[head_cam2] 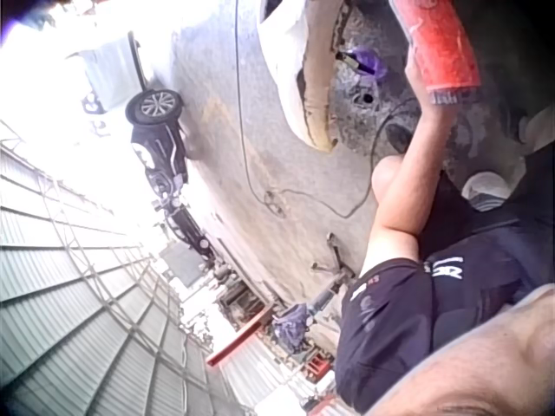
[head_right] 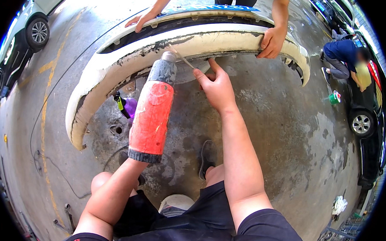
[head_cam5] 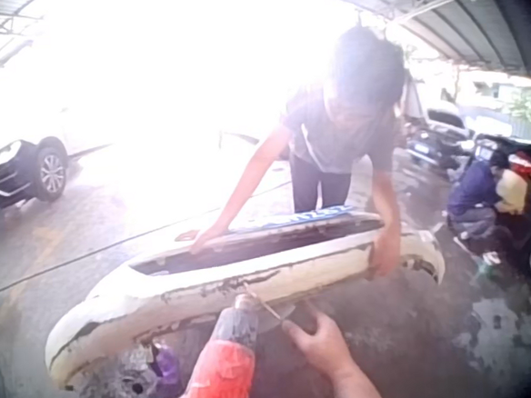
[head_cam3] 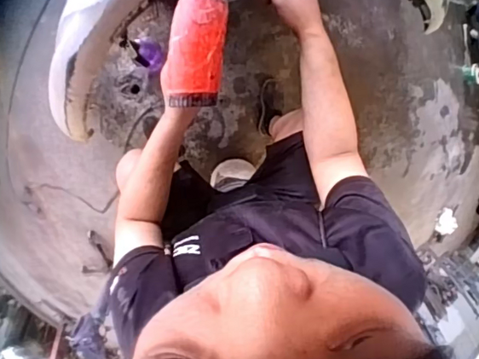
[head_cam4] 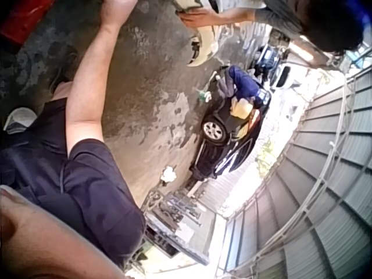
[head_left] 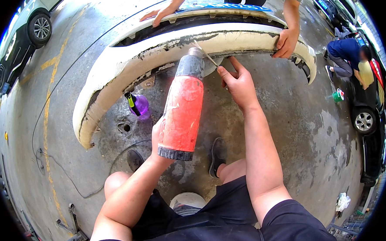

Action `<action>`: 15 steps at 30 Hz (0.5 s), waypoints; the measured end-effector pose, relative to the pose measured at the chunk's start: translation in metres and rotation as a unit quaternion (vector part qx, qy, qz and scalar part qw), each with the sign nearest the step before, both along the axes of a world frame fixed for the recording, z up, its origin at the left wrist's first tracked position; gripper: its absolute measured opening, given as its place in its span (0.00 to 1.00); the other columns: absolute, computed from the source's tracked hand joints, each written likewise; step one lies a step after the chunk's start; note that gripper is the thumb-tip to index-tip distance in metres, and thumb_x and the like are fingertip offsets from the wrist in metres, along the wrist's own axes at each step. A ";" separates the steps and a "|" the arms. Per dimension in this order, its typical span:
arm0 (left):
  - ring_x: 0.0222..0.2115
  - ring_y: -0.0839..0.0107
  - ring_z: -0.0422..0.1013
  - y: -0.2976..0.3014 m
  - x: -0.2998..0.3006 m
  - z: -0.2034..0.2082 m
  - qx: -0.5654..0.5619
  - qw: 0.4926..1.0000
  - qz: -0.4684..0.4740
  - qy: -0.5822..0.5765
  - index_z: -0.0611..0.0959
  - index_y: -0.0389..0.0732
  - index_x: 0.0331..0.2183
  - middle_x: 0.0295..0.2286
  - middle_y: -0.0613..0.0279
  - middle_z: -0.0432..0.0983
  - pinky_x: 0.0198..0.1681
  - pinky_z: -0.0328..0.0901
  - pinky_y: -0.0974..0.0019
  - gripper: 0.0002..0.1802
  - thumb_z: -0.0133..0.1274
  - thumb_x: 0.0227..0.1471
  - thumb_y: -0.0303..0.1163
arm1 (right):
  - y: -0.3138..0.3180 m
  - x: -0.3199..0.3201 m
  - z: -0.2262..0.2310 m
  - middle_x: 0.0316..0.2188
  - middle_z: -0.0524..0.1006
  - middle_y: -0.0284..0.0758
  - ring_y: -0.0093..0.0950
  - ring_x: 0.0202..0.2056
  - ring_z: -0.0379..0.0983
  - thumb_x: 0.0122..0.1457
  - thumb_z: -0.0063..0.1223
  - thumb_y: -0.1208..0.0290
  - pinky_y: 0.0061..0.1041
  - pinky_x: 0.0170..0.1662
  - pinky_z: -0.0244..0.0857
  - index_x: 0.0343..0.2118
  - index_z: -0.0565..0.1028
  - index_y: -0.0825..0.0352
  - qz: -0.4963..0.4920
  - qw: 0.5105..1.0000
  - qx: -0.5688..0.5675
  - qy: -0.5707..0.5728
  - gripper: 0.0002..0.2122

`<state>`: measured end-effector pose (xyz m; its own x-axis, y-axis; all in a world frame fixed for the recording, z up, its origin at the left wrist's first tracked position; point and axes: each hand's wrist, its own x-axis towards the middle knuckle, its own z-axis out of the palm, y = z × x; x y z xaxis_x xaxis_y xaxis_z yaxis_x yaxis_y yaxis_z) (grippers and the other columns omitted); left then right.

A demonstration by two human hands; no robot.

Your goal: The person sits on the floor and repairs a detached white car bumper held by an assistant. They use a screwdriver to probe a crack, apply liquid from a spray bottle, and heat the area with a red heat gun to smooth the plastic.

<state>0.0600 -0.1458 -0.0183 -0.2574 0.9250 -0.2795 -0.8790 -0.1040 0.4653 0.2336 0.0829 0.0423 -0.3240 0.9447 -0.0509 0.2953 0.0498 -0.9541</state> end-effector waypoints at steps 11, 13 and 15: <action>0.48 0.58 0.86 -0.006 0.006 -0.005 0.020 0.998 -0.010 -0.054 0.80 0.30 0.61 0.52 0.48 0.86 0.54 0.82 0.53 0.20 0.45 0.78 0.32 | -0.001 0.000 -0.013 0.25 0.81 0.31 0.19 0.29 0.74 0.67 0.71 0.53 0.24 0.37 0.69 0.76 0.64 0.79 -0.022 0.999 0.022 -0.010 0.44; 0.48 0.57 0.86 -0.008 0.007 -0.007 0.022 0.998 -0.008 -0.064 0.80 0.30 0.61 0.52 0.47 0.86 0.54 0.82 0.53 0.21 0.45 0.78 0.33 | -0.002 -0.001 -0.014 0.26 0.81 0.32 0.20 0.30 0.75 0.66 0.71 0.52 0.25 0.39 0.70 0.75 0.65 0.79 -0.026 0.999 0.025 -0.020 0.45; 0.48 0.57 0.86 -0.009 0.008 -0.010 0.022 0.998 -0.006 -0.061 0.80 0.30 0.61 0.52 0.47 0.86 0.54 0.82 0.52 0.21 0.44 0.78 0.33 | -0.003 -0.001 -0.014 0.27 0.81 0.32 0.21 0.31 0.75 0.65 0.71 0.50 0.26 0.40 0.71 0.76 0.65 0.78 -0.028 0.999 0.028 -0.023 0.45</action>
